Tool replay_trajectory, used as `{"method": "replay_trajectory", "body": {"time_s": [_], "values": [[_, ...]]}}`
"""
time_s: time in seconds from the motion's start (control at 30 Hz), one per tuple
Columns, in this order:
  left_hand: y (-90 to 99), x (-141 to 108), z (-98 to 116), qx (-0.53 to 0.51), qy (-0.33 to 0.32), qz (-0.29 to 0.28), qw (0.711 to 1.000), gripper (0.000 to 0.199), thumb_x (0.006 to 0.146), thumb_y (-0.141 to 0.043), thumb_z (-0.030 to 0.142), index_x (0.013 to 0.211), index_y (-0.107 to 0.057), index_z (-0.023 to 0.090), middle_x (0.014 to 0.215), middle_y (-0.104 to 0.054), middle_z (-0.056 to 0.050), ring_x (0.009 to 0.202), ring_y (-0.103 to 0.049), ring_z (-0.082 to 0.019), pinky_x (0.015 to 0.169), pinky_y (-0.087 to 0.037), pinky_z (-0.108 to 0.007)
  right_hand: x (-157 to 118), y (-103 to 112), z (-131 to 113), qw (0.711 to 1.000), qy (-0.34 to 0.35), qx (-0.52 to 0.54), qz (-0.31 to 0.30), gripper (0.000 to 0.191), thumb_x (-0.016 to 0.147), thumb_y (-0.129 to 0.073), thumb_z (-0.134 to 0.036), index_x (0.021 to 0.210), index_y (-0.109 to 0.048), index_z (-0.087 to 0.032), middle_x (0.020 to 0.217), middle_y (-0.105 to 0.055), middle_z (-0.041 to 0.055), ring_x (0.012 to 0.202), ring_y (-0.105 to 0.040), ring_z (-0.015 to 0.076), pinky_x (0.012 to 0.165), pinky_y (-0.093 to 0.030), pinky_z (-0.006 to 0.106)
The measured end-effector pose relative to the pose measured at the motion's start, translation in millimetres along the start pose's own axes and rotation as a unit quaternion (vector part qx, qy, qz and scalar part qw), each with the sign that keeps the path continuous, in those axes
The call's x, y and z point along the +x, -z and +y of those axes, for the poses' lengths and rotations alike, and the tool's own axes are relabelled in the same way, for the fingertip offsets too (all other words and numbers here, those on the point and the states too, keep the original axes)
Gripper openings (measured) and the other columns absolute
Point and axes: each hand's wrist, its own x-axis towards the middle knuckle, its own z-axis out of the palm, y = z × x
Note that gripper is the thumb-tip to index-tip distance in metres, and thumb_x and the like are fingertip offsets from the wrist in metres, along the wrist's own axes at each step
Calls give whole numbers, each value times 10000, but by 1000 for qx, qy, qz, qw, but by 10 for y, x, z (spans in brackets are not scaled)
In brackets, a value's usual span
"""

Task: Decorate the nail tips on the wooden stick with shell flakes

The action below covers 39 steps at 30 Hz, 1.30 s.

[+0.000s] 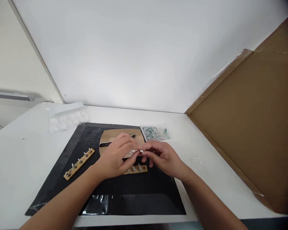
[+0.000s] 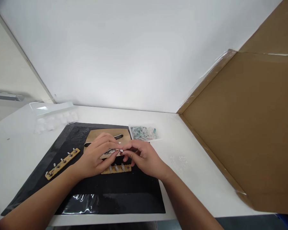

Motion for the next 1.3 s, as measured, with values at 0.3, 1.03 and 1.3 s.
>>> {"method": "replay_trajectory", "body": {"time_s": [0.3,1.03,1.3], "values": [[80,84,-26,8,29,55,998,119,991,-727,203,1109,-726,220,966,-756,-55,964,-659,-215,868,-567,-397,256,103,-89,998,-41,20,-52,275,1006,-704,-468,982,-765,-201,734,-697,4,644,-673,126,591,-596,235],[119,68,21,122,7,-30,992,171,976,-692,151,1139,-675,203,998,-678,-43,906,-649,-192,994,-406,-469,98,4,70,1000,1,-13,21,173,1030,-681,-404,1059,-743,-246,919,-706,27,685,-653,132,602,-574,252],[124,65,38,169,52,-8,984,147,1012,-668,190,1087,-735,297,1094,-695,-38,999,-666,-216,982,-290,-498,97,-50,138,998,50,11,46,148,1048,-661,-378,1044,-705,-237,943,-699,41,817,-673,167,725,-584,291]]}}
